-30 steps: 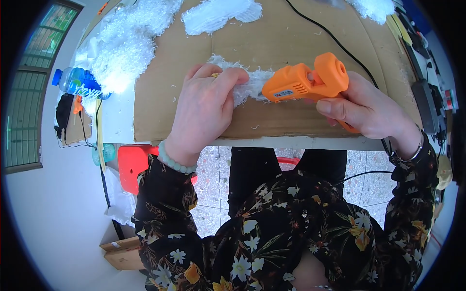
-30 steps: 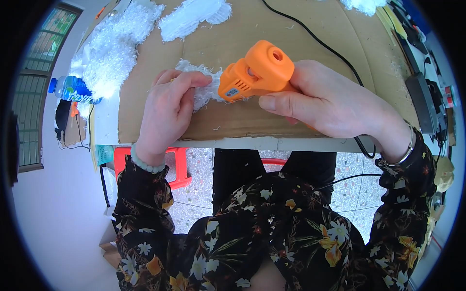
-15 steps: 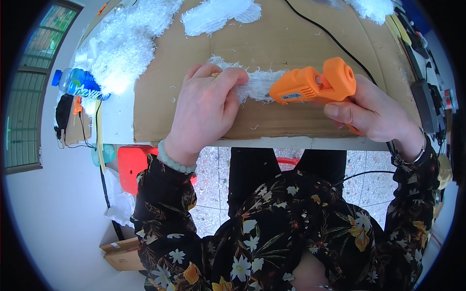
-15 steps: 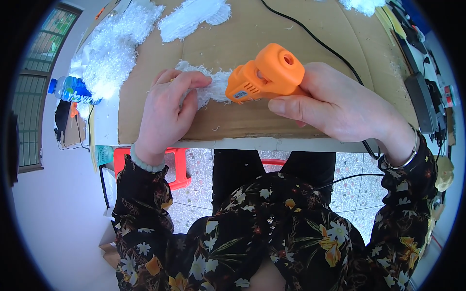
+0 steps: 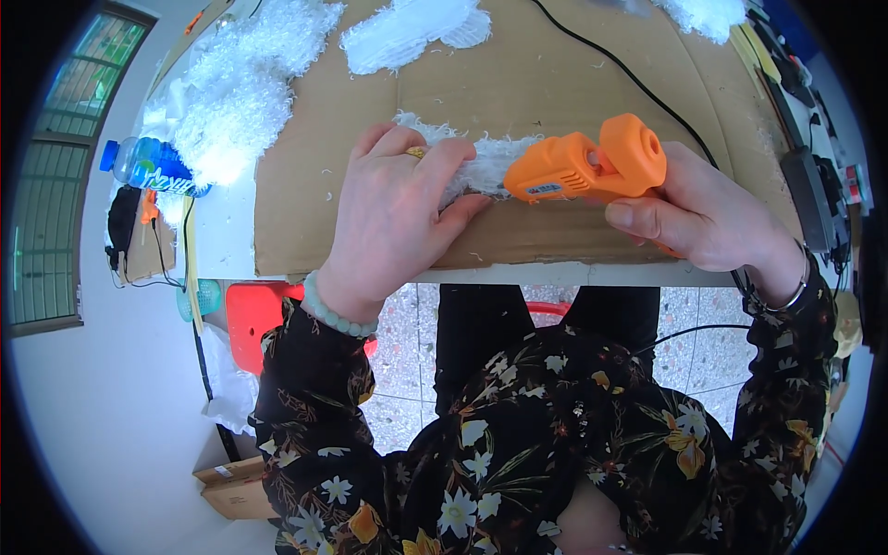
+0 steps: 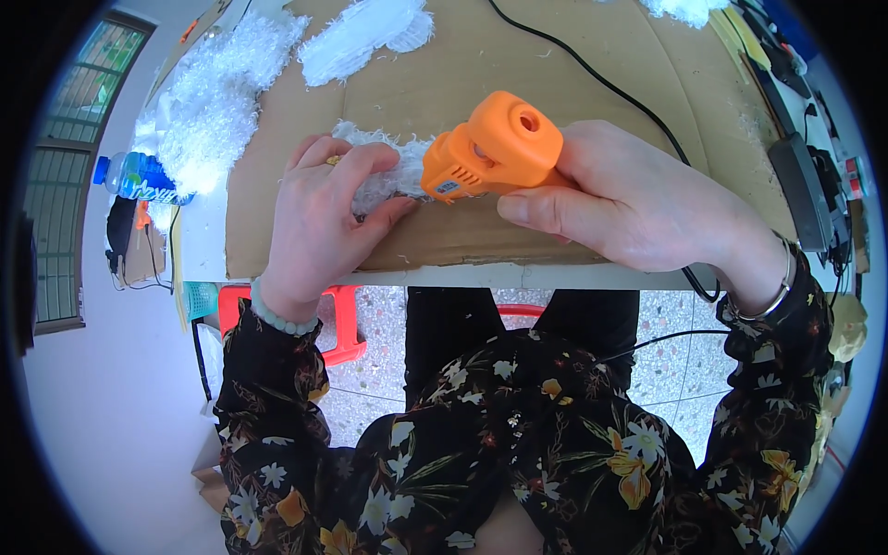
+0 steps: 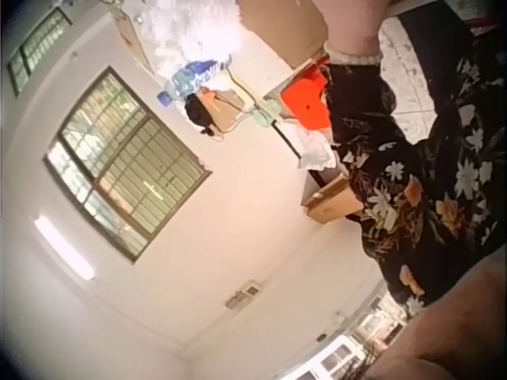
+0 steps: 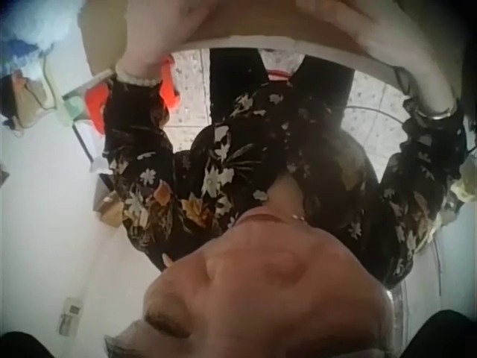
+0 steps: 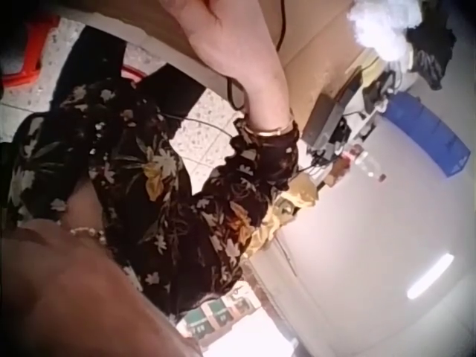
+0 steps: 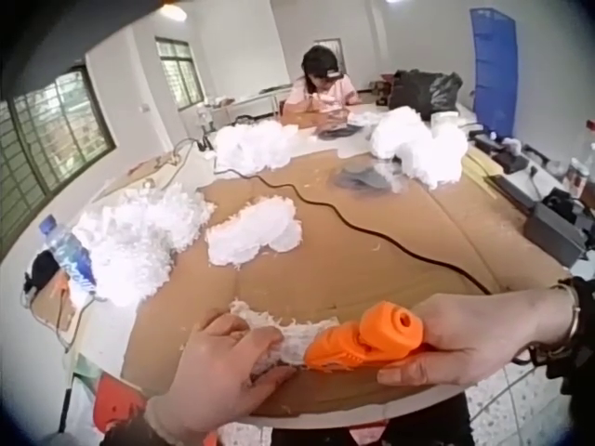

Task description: Applying hot glue to cardboard and attaching cotton fluff to create cloud decorations.

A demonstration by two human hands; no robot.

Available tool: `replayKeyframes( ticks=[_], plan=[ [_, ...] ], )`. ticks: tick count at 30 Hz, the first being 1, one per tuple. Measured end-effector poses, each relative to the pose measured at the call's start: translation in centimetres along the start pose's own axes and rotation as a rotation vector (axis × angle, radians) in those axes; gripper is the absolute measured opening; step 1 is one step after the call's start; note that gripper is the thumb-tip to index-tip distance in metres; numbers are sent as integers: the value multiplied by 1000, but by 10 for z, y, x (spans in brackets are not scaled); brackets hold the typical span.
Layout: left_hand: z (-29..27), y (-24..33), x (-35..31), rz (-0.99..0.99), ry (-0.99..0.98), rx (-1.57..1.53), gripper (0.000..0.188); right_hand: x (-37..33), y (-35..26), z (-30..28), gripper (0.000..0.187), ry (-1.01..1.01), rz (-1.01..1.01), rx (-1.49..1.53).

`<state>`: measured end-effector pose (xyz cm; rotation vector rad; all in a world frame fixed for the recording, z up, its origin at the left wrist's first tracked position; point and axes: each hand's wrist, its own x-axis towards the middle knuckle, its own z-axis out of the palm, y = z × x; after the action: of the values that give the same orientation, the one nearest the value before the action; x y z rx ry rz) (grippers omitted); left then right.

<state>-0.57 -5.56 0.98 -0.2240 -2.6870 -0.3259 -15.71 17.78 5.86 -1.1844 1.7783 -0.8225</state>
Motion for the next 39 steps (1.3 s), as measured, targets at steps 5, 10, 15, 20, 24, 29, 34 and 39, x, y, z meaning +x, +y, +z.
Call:
replayKeyframes(
  ticks=[5,10,15,20,24,29,34,39],
  plan=[
    [1,-1,0,-10,-5,-12,40,12,5,8,35,112,-249,-69],
    [-1,-1,2,-4,-4,-28,40,9,0,0,36,54,-137,-114],
    [-1,-2,0,-14,-8,-31,40,11,-10,-6,32,-57,9,-84],
    [-1,-3,0,-7,-7,-42,41,11,-11,-7,33,-33,2,-87],
    [-2,-3,0,1,-10,-27,41,12,-11,-7,34,-33,-47,-118],
    [-1,-3,0,3,-5,-35,40,10,-11,-8,36,-71,-5,-163],
    [0,-2,1,10,4,-31,41,9,-6,-5,35,-33,33,-82],
    [-2,-2,0,-2,-7,-30,41,13,-6,-4,34,-36,43,-70]
  ],
)
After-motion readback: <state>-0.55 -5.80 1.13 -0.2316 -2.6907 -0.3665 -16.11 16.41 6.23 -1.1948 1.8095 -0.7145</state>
